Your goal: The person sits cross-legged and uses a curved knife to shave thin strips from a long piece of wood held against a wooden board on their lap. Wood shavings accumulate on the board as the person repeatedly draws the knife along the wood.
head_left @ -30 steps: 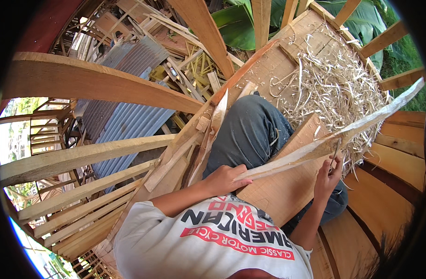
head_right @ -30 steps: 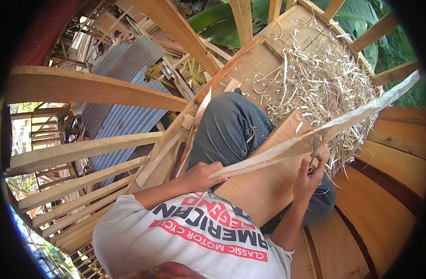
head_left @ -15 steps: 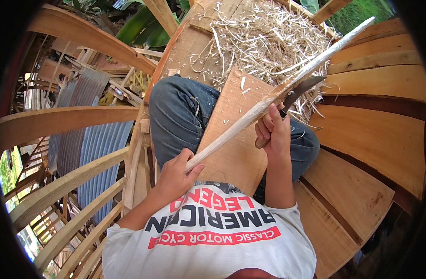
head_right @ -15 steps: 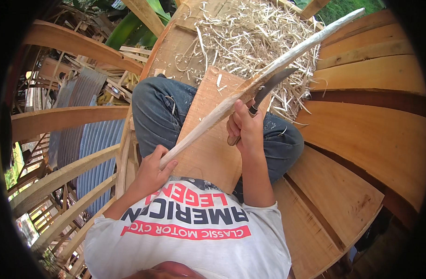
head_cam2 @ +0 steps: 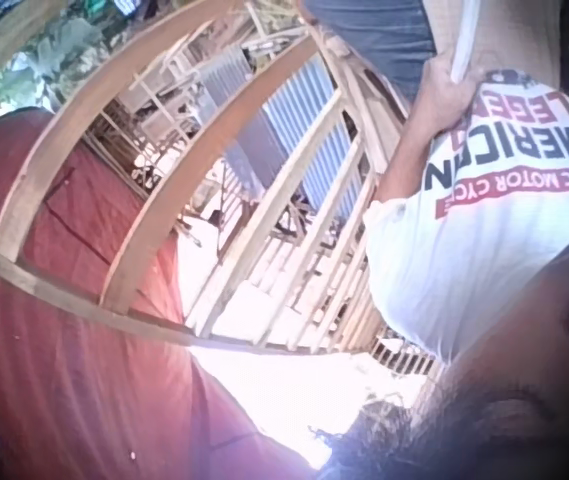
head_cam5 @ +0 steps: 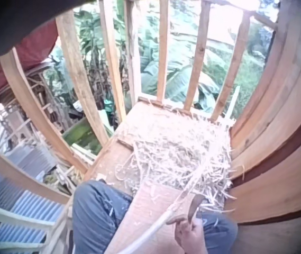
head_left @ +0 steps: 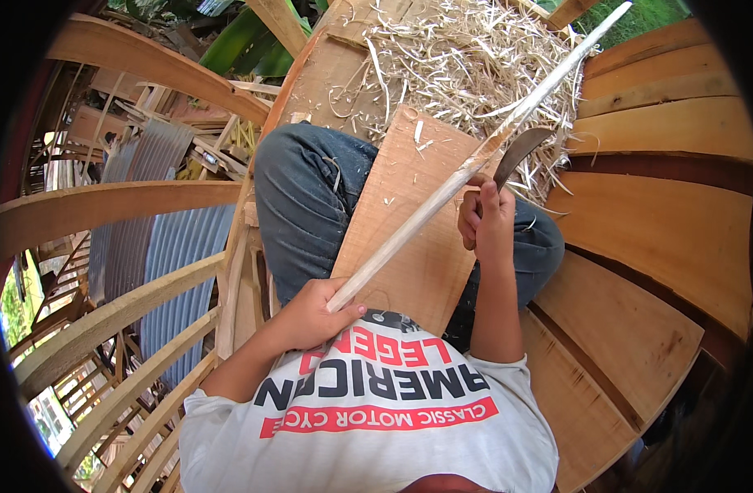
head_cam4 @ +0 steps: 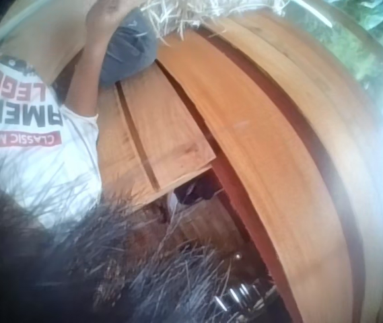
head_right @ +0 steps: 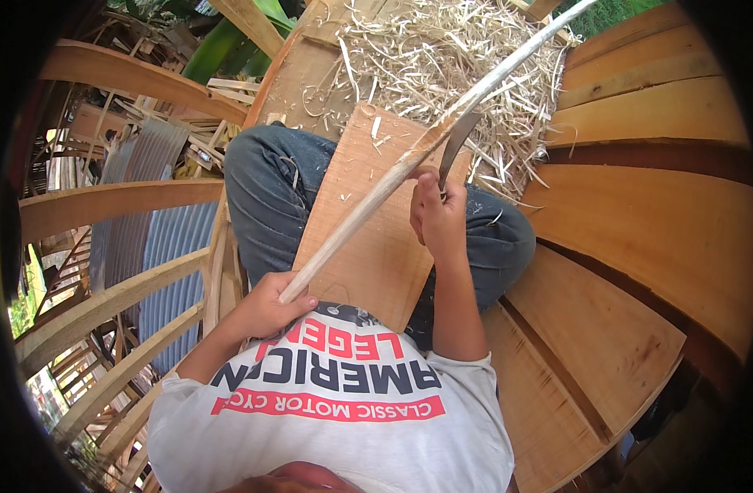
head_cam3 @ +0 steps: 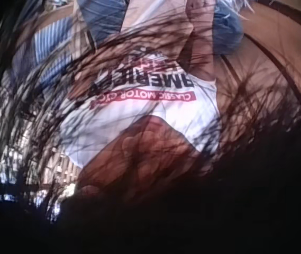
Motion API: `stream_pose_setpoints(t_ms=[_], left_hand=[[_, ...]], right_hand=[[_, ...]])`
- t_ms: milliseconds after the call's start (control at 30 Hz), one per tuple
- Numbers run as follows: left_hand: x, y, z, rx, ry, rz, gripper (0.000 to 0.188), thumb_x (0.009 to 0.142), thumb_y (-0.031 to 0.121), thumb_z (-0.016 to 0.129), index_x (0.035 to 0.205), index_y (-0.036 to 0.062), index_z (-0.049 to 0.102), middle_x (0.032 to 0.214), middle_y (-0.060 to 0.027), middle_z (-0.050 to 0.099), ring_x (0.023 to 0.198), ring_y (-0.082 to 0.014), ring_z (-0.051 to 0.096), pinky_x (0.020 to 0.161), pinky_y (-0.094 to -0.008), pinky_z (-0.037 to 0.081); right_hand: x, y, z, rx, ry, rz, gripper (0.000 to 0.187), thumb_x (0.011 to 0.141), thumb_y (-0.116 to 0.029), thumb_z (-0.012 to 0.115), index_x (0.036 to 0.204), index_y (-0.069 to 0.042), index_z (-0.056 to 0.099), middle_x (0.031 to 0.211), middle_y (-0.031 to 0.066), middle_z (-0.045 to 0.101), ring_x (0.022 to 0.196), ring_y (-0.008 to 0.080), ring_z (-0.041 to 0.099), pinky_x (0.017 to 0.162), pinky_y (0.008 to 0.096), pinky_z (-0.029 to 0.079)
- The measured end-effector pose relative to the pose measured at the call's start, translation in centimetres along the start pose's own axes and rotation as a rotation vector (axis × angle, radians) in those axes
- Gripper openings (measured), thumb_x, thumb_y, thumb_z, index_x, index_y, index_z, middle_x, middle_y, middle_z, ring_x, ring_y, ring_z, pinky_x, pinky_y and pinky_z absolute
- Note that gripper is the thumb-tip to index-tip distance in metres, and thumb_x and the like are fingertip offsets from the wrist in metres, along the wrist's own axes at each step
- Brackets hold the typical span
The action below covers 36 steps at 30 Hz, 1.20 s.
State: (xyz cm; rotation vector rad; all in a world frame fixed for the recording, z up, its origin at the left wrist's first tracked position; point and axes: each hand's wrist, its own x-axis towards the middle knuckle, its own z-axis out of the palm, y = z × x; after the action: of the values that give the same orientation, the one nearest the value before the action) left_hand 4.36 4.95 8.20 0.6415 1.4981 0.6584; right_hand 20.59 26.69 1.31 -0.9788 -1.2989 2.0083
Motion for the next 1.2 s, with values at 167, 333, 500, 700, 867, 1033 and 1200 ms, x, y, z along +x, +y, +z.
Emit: stream_pose_setpoints(t_ms=[167,333,500,700,867,1033,1200], left_hand=[[-0.5,1.4,-0.1,0.083,0.056,-0.067,0.022,0.086,0.018,0.063,0.088,-0.0039,0.058,0.069,-0.0066,0.061,0.063,-0.0083,0.053,0.057,-0.0269,0.044],[-0.4,2.2,0.2,0.004,0.008,0.033,0.022,0.087,0.016,0.061,0.096,-0.0045,0.058,0.070,-0.0100,0.062,0.063,-0.0098,0.055,0.058,-0.0276,0.045],[0.0,1.8,0.5,0.053,0.004,0.079,0.025,0.088,0.017,0.061,0.098,-0.0056,0.057,0.068,-0.0097,0.061,0.063,-0.0107,0.055,0.058,-0.0285,0.045],[-0.1,-0.2,0.5,-0.047,-0.098,0.025,0.022,0.088,0.020,0.061,0.085,-0.0009,0.054,0.065,-0.0026,0.054,0.061,-0.0074,0.049,0.056,-0.0259,0.042],[0.3,-0.7,0.7,-0.259,-0.246,-0.010,0.026,0.088,0.023,0.063,0.075,0.0058,0.048,0.064,0.0035,0.048,0.060,-0.0040,0.043,0.054,-0.0229,0.036],[0.3,-0.4,1.3,-0.299,-0.257,-0.069,0.028,0.085,0.023,0.067,0.074,0.0081,0.045,0.063,0.0032,0.046,0.060,-0.0040,0.041,0.053,-0.0219,0.034],[0.2,-1.4,2.2,-0.287,-0.197,-0.045,0.028,0.082,0.019,0.069,0.075,0.0084,0.043,0.063,0.0025,0.047,0.059,-0.0046,0.042,0.053,-0.0219,0.034]], right_hand=[[-5.0,0.5,0.3,-0.754,-0.018,-0.208,0.032,0.082,-0.028,0.070,0.067,-0.002,0.060,0.046,0.0037,0.047,0.037,0.0168,0.048,0.038,0.0309,0.036],[-8.2,0.4,3.9,-1.123,-0.059,-0.318,0.019,0.074,-0.016,0.069,0.063,-0.005,0.058,0.051,0.0140,0.054,0.046,0.0322,0.056,0.043,0.0388,0.042],[-7.6,0.6,3.8,-1.201,0.103,-0.340,0.026,0.077,-0.013,0.066,0.057,-0.004,0.051,0.051,0.0162,0.050,0.045,0.0334,0.053,0.043,0.0381,0.040],[-5.8,0.4,1.3,-1.378,0.295,-0.294,0.012,0.073,-0.015,0.065,0.066,-0.007,0.060,0.054,0.0131,0.055,0.051,0.0306,0.059,0.049,0.0375,0.045],[-8.5,1.3,2.9,-1.246,0.116,-0.289,0.009,0.071,-0.015,0.067,0.067,-0.008,0.062,0.053,0.0129,0.055,0.049,0.0309,0.058,0.047,0.0388,0.045],[-9.8,0.8,3.2,-1.269,0.021,-0.223,0.007,0.066,-0.014,0.067,0.068,-0.009,0.063,0.055,0.0121,0.057,0.050,0.0295,0.059,0.048,0.0380,0.046],[-10.2,0.7,2.9,-1.293,-0.017,-0.161,0.007,0.065,-0.015,0.067,0.069,-0.009,0.065,0.057,0.0119,0.059,0.052,0.0290,0.061,0.050,0.0374,0.048]])
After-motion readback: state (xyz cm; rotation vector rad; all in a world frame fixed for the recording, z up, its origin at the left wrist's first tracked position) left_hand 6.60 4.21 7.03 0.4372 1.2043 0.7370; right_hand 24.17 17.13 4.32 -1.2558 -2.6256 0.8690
